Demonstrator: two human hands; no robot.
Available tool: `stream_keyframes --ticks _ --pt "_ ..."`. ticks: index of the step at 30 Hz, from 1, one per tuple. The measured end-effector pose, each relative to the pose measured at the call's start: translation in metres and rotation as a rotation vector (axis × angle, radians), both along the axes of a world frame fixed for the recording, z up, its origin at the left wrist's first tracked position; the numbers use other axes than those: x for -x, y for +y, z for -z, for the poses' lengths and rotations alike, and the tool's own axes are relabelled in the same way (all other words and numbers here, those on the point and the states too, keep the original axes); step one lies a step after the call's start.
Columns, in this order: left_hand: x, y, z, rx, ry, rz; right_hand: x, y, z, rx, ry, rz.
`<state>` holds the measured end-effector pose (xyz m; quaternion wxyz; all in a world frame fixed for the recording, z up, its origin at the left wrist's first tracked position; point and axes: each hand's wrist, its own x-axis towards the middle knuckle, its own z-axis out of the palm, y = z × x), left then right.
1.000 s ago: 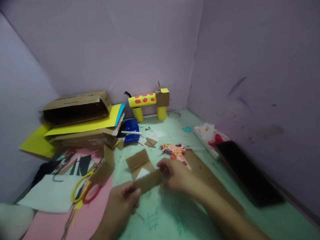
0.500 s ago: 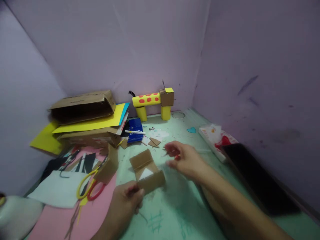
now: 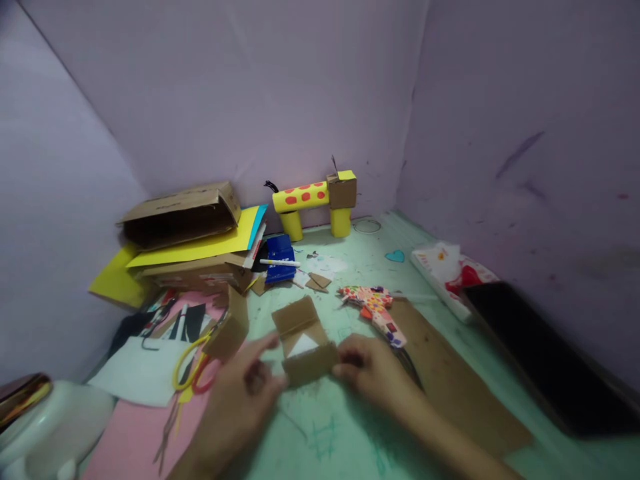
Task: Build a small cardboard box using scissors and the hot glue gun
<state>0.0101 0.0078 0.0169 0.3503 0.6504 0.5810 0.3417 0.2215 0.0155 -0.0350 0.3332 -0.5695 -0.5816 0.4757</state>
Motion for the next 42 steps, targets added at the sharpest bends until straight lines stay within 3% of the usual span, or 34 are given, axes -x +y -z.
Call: stream_keyframes --ticks 3,4,5,7,9,14,15,16,18,21,26,33,42 --pt "0.015 0.018 -0.027 -0.42 0.292 -0.339 0.0 -0.001 -0.005 -0.031 -0.038 -0.018" --pt "0.018 0.028 -0.035 -0.44 0.454 -0.447 0.0 -0.001 -0.006 -0.042 -0.052 -0.024" --pt "0.019 0.038 -0.042 -0.376 0.626 -0.501 0.0 -0.001 -0.008 -0.054 -0.064 -0.029" --pt "0.019 0.057 -0.051 -0.156 0.846 -0.411 0.0 -0.001 -0.011 -0.079 -0.088 -0.037" --pt "0.021 0.069 -0.055 -0.105 0.858 -0.364 0.0 -0.001 -0.012 -0.099 -0.107 -0.04" --pt "0.049 0.061 -0.063 -0.133 0.772 -0.424 0.001 -0.002 -0.008 -0.12 -0.125 -0.028" --pt "0.055 0.058 -0.065 -0.169 0.703 -0.429 0.0 -0.002 -0.008 -0.123 -0.125 -0.026" --pt "0.059 0.056 -0.066 -0.257 0.46 -0.43 0.0 -0.002 -0.008 -0.128 -0.126 -0.028" --pt "0.057 0.055 -0.063 -0.225 0.047 -0.28 0.0 -0.002 -0.008 -0.139 -0.127 -0.039" --pt "0.035 0.06 -0.049 0.033 -0.201 -0.026 -0.001 -0.001 -0.009 -0.152 -0.132 -0.056" --pt "-0.003 0.065 -0.025 0.084 -0.164 0.05 -0.001 0.001 -0.01 -0.159 -0.163 -0.065" --pt "-0.016 0.071 -0.023 0.04 -0.098 0.084 -0.001 0.0 -0.021 -0.141 -0.168 -0.162" --pt "-0.021 0.076 -0.016 0.021 -0.036 0.079 -0.002 0.002 -0.021 -0.119 -0.243 -0.195"
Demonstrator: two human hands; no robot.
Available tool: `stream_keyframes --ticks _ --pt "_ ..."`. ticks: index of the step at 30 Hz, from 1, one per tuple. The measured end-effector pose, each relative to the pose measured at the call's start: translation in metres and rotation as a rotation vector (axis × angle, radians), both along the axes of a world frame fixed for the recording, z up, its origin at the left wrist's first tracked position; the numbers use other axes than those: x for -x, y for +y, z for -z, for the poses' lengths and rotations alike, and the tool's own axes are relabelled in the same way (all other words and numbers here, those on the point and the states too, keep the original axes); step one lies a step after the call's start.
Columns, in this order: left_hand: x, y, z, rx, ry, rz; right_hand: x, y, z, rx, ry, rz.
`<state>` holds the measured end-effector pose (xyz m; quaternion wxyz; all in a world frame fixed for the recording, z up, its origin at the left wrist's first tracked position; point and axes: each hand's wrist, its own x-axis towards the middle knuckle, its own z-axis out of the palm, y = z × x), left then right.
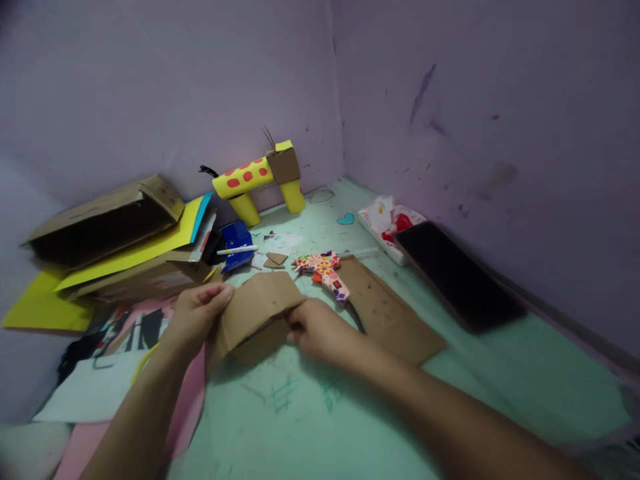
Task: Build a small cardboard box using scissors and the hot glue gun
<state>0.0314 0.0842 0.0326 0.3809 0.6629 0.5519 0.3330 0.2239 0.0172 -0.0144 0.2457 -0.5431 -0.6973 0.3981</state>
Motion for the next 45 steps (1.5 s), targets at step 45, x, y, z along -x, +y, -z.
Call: stream_keyframes --ticks 45 --pt "-0.001 0.0 0.017 -0.067 0.122 -0.12 0.006 -0.006 0.0 -0.175 -0.312 -0.011"
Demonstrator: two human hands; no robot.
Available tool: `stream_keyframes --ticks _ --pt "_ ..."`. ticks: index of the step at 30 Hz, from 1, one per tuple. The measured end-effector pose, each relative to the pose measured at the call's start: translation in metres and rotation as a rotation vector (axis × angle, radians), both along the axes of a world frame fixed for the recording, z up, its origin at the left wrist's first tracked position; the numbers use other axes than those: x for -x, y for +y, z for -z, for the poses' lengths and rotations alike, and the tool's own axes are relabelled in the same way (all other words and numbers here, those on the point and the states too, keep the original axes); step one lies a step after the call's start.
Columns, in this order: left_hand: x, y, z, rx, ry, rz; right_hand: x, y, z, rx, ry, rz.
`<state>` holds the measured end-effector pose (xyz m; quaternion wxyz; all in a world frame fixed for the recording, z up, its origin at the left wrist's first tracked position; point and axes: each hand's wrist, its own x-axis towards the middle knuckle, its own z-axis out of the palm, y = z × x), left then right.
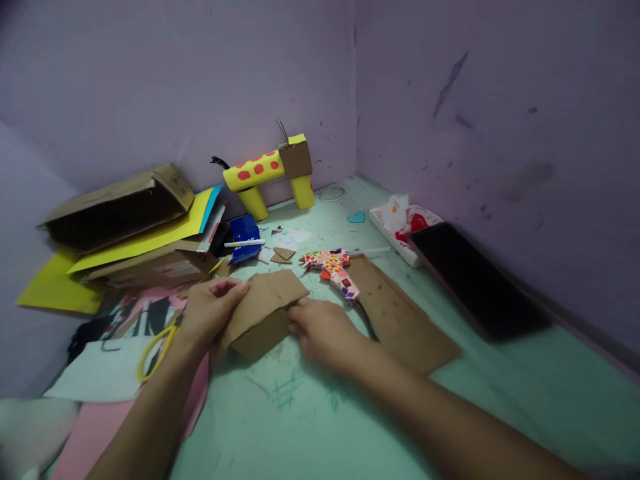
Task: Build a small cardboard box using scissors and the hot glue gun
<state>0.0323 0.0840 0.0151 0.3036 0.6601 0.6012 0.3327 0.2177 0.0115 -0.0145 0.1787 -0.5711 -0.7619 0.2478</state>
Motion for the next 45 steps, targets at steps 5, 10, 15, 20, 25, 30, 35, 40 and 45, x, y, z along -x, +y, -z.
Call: stream_keyframes --ticks 5,10,15,20,25,30,35,40,45 --pt "-0.003 -0.005 0.0 -0.005 0.06 -0.03 0.002 -0.001 0.0 -0.021 0.024 0.028" --pt "-0.004 -0.005 0.001 -0.016 0.108 -0.058 0.003 -0.007 0.0 -0.042 0.069 0.082" --pt "-0.004 -0.004 0.003 -0.023 0.113 -0.043 0.002 -0.01 0.001 -0.159 0.119 0.315" --pt "-0.004 -0.006 0.005 -0.063 0.122 -0.02 -0.001 -0.002 0.011 -0.43 0.252 0.191" --pt "-0.005 -0.012 0.011 -0.198 0.138 -0.048 -0.001 0.002 0.021 -0.34 0.314 0.037" --pt "-0.003 -0.028 0.008 -0.402 0.223 -0.121 0.0 0.002 0.026 -0.386 0.333 0.043" --pt "0.013 -0.063 -0.001 -0.343 0.388 -0.081 0.0 0.001 0.025 -0.392 0.32 0.044" --pt "0.031 -0.087 0.002 -0.027 0.187 0.031 0.002 0.0 0.023 -0.363 0.315 0.068" --pt "0.029 -0.085 0.014 0.17 -0.088 -0.008 0.005 0.0 0.023 -0.304 0.37 0.102"
